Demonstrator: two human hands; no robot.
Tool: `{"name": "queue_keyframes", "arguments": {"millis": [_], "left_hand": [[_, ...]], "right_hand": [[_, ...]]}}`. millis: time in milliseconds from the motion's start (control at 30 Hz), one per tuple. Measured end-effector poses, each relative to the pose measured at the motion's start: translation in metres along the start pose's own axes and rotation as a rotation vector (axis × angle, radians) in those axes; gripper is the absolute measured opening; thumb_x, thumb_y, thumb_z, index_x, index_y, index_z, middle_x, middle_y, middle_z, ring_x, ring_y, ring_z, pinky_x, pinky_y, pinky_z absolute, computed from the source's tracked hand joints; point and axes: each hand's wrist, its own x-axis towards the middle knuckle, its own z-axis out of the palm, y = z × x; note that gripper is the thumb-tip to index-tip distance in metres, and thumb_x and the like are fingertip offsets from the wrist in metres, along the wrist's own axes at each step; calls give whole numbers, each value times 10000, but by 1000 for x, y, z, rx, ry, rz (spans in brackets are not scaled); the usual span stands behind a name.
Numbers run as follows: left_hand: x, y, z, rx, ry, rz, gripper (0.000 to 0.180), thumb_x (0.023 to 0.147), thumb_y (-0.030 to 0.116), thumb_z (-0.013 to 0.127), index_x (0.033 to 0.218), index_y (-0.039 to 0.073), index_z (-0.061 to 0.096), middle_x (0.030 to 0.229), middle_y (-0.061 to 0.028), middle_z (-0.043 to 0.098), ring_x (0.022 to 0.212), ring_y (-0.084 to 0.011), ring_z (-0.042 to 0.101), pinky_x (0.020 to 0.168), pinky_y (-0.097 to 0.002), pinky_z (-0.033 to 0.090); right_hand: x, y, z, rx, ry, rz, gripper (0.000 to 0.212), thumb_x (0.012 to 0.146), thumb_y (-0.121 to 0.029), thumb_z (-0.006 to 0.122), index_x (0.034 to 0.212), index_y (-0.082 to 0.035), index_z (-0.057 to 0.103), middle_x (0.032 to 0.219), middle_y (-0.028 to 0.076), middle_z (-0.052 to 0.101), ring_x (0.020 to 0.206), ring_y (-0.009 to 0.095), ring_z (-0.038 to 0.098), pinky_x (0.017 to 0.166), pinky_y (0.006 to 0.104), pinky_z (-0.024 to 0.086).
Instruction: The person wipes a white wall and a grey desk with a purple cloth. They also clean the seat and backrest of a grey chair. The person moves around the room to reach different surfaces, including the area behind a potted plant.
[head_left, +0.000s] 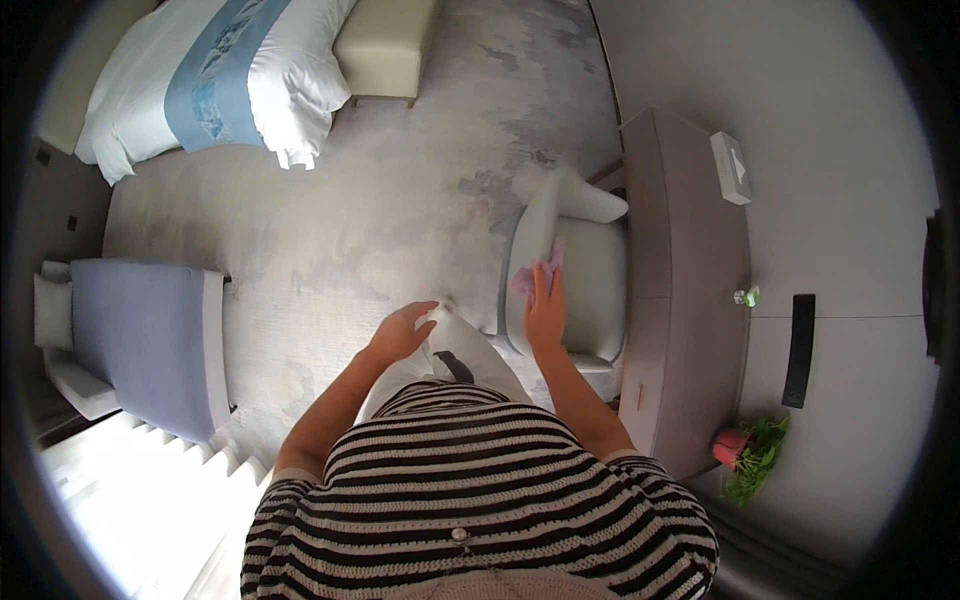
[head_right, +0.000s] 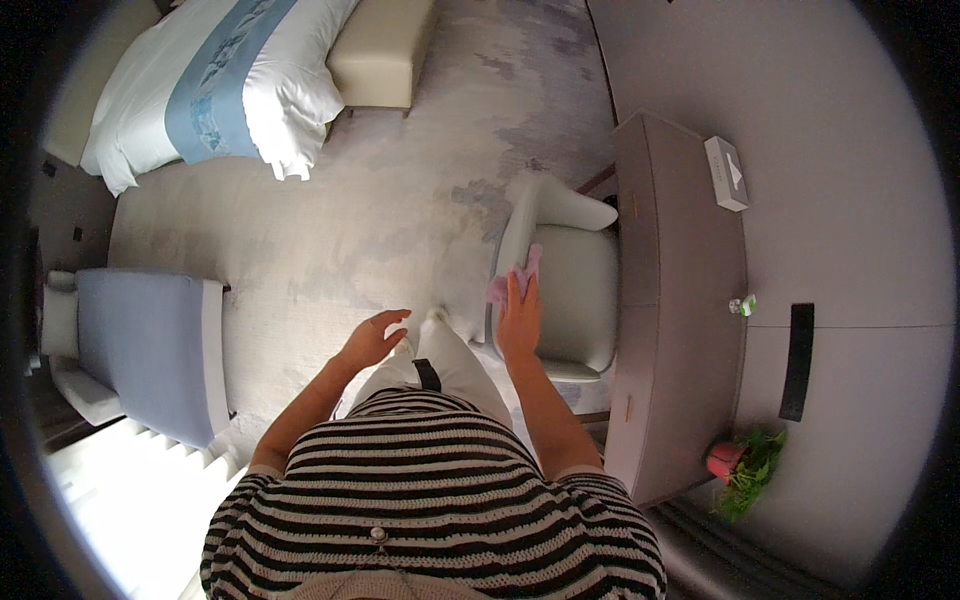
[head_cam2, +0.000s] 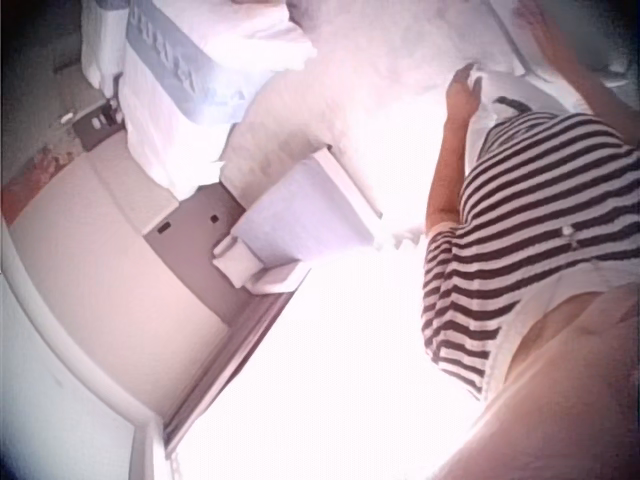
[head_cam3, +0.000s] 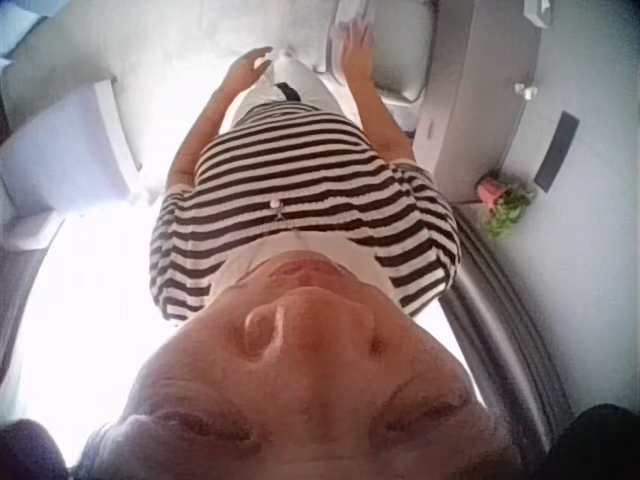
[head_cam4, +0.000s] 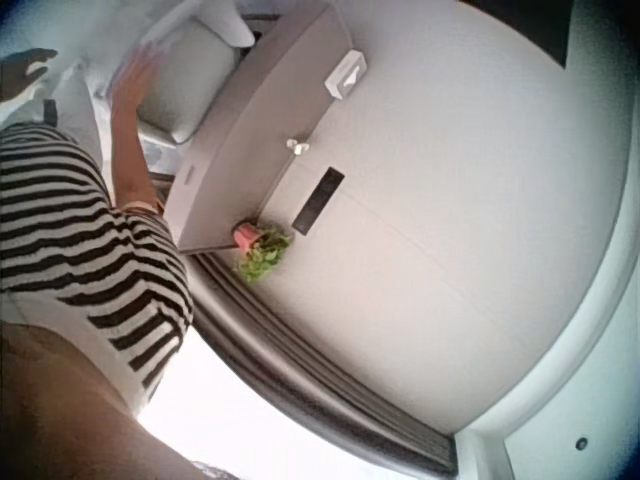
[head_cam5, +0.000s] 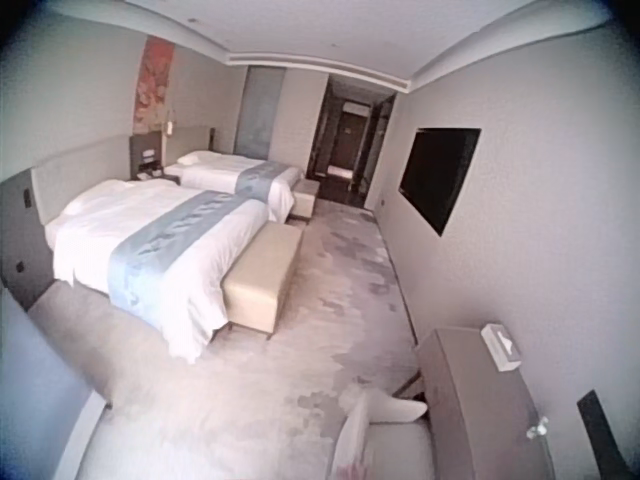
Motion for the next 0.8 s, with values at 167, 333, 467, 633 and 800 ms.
{"name": "queue_keyframes", "arguments": {"millis": [167,333,467,633,800], "left_hand": [[34,-7,-18,94,-137,63,374,888,230,576,1224,66,553,1174,-161,600,1046,-321,586,873,-376,481],[102,-19,-54,93,-138,-48,353,880,201,592,1208,75,564,1174,-139,603,1053,-287,588,898,-376,469],[181,-13,-73,216,-269,-13,350,883,199,591,1210,79,562,1158,-130,609,1030,-281,597,890,-370,476],[289,11,-80,276,-473,66,344,884,187,589,1207,71,562,1167,-131,606,1039,-274,592,903,-362,468],[371,26,-81,286,-502,80,342,883,140,594,1212,54,557,1182,-125,604,1068,-252,590,923,-348,459]], "right_hand": [[91,11,29,26,-19,101,503,837,-73,581,1324,-108,460,1384,287,333,1201,466,412,964,464,403],[172,42,64,50,58,163,477,834,-114,601,1297,-135,489,1397,261,331,1241,413,401,965,444,409],[222,110,113,160,82,247,419,845,-176,595,1253,-111,527,1348,205,433,1210,414,416,1000,438,364],[224,215,173,255,23,575,363,869,-248,561,1179,-60,575,1324,182,458,1208,398,418,1025,474,318],[216,290,188,-145,73,721,345,889,-219,527,1180,-35,554,1332,177,450,1260,395,368,1025,493,314]]}}
